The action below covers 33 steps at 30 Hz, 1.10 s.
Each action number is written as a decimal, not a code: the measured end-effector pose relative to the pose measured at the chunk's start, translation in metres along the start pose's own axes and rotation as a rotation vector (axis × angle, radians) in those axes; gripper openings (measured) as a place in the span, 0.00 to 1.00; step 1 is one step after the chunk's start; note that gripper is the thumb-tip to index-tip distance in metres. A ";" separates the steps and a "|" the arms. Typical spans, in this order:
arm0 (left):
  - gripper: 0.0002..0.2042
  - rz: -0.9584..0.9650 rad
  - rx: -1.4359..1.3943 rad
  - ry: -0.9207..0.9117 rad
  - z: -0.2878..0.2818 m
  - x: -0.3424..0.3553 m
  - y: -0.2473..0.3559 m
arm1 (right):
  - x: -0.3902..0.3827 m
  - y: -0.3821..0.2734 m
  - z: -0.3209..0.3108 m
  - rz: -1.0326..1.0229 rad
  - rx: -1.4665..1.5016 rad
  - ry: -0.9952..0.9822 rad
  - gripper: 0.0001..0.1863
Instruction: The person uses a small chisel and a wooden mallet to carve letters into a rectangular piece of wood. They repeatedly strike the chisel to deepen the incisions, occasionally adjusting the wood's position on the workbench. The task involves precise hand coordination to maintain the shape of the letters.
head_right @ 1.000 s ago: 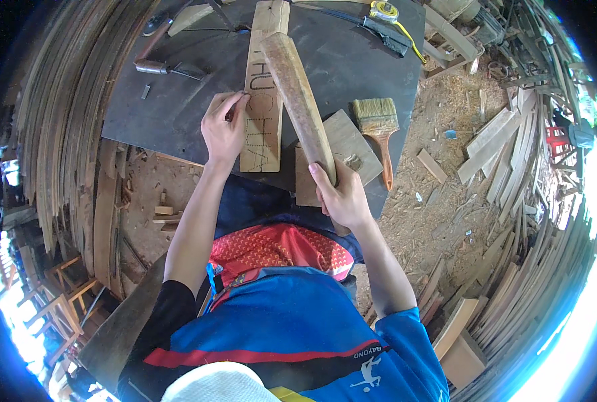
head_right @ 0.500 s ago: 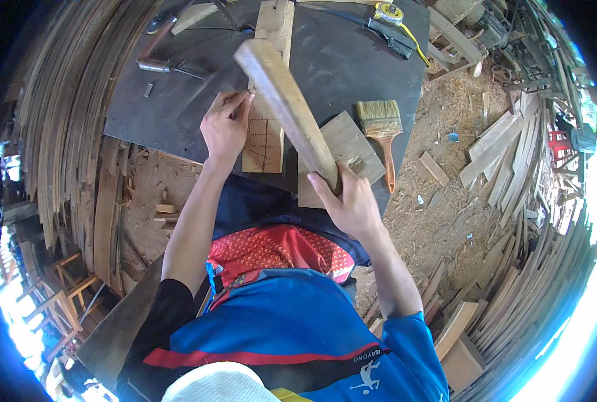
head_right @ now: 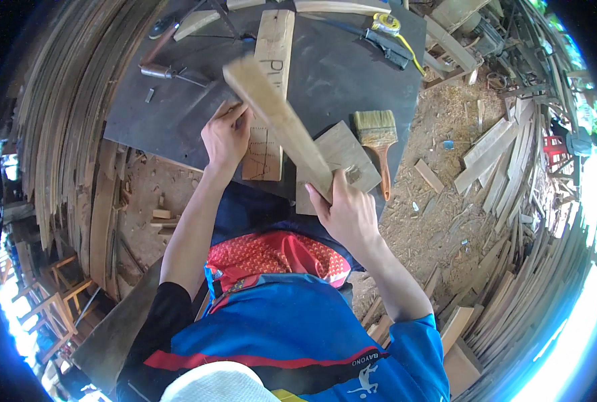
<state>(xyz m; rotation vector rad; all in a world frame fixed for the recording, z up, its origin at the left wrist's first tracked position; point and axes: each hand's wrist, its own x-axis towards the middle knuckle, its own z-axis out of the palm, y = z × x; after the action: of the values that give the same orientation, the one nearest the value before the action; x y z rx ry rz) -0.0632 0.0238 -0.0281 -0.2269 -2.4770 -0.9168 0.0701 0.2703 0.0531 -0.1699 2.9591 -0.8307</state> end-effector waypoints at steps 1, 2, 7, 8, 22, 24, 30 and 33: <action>0.07 0.026 0.009 0.020 0.000 0.000 -0.001 | 0.000 0.006 0.004 -0.003 -0.033 -0.036 0.26; 0.07 0.024 -0.012 0.011 0.002 0.002 -0.001 | 0.002 0.015 0.009 0.013 0.021 -0.065 0.25; 0.07 -0.161 -0.126 -0.006 0.005 0.010 0.001 | 0.003 0.019 0.016 0.146 0.537 -0.091 0.21; 0.07 -0.219 -0.180 -0.006 0.007 0.012 -0.001 | 0.003 0.019 0.016 0.241 0.640 -0.145 0.20; 0.07 -0.199 -0.224 -0.002 0.010 0.008 0.002 | 0.004 0.017 0.020 0.386 0.815 -0.164 0.22; 0.06 -0.194 -0.203 -0.002 0.010 0.008 0.003 | 0.003 0.016 0.019 0.362 0.782 -0.172 0.22; 0.06 -0.135 -0.142 0.007 0.008 0.006 0.002 | 0.004 0.015 0.020 0.161 0.535 -0.067 0.23; 0.07 -0.111 -0.157 0.019 0.006 0.004 0.003 | 0.002 0.010 0.019 0.169 0.533 -0.110 0.23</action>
<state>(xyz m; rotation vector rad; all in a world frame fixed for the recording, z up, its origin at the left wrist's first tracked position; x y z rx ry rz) -0.0680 0.0299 -0.0278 -0.1325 -2.4220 -1.1560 0.0690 0.2691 0.0319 0.0602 2.4962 -1.4784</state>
